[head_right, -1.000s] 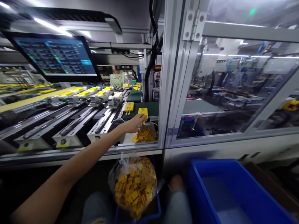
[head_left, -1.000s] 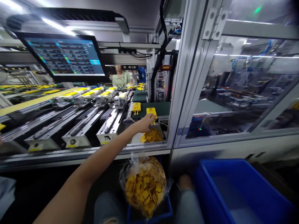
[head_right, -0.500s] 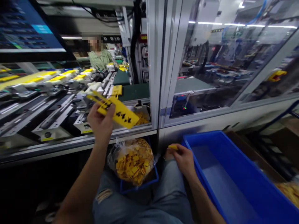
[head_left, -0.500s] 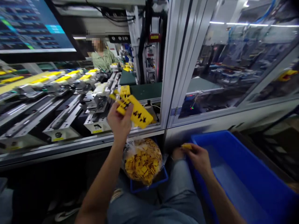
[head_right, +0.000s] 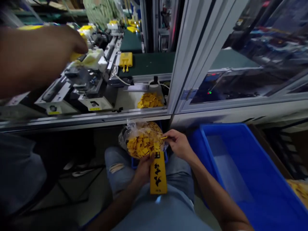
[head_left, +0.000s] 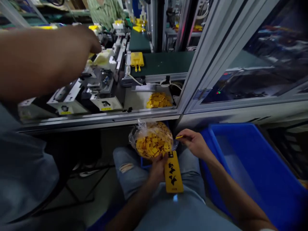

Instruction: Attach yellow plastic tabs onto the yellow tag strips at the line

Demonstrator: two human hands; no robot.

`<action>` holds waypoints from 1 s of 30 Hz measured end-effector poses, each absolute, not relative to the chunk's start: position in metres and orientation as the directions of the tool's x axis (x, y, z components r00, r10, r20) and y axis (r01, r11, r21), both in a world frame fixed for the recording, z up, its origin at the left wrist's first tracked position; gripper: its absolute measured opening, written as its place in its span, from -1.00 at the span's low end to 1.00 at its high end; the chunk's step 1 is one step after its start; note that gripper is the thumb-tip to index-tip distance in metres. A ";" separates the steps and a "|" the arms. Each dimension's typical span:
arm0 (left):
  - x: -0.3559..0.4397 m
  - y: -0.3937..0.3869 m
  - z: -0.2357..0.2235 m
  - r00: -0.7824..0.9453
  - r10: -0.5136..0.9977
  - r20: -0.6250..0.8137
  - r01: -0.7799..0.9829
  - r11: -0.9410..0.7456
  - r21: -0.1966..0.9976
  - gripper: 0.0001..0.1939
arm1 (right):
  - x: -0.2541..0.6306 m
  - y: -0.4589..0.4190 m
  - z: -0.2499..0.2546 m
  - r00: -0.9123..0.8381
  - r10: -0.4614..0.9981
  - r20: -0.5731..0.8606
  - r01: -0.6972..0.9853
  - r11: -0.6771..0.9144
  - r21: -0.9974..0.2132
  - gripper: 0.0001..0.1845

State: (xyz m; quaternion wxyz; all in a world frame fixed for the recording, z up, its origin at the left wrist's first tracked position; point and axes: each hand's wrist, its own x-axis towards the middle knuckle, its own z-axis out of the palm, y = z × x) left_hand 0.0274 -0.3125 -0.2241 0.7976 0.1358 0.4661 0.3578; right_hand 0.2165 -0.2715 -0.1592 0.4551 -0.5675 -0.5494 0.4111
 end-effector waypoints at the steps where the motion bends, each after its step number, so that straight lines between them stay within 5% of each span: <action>1: 0.028 -0.317 -0.226 0.329 0.685 -0.650 -0.428 0.722 0.544 -0.43 | 0.214 -0.277 -0.161 0.004 0.999 0.044 0.323 0.040 -0.946 -0.85; 10: 0.039 -0.326 -0.233 0.368 0.647 -0.667 -0.405 0.758 0.511 -0.50 | 0.211 -0.302 -0.179 -0.232 0.941 -0.247 0.565 -0.076 -0.821 -0.91; 19: 0.039 -0.328 -0.228 0.358 0.663 -0.657 -0.404 0.745 0.531 -0.55 | 0.211 -0.302 -0.197 -0.251 0.927 -0.280 0.627 -0.065 -0.777 -0.89; 26: 0.041 -0.333 -0.233 0.359 0.696 -0.622 -0.369 0.718 0.590 -0.58 | 0.214 -0.315 -0.206 -0.263 0.957 -0.124 0.610 0.065 -0.790 -0.89; 30: 0.036 -0.330 -0.237 0.321 0.728 -0.606 -0.319 0.685 0.655 -0.59 | 0.210 -0.325 -0.209 -0.082 0.988 -0.129 0.576 -0.059 -0.816 -0.84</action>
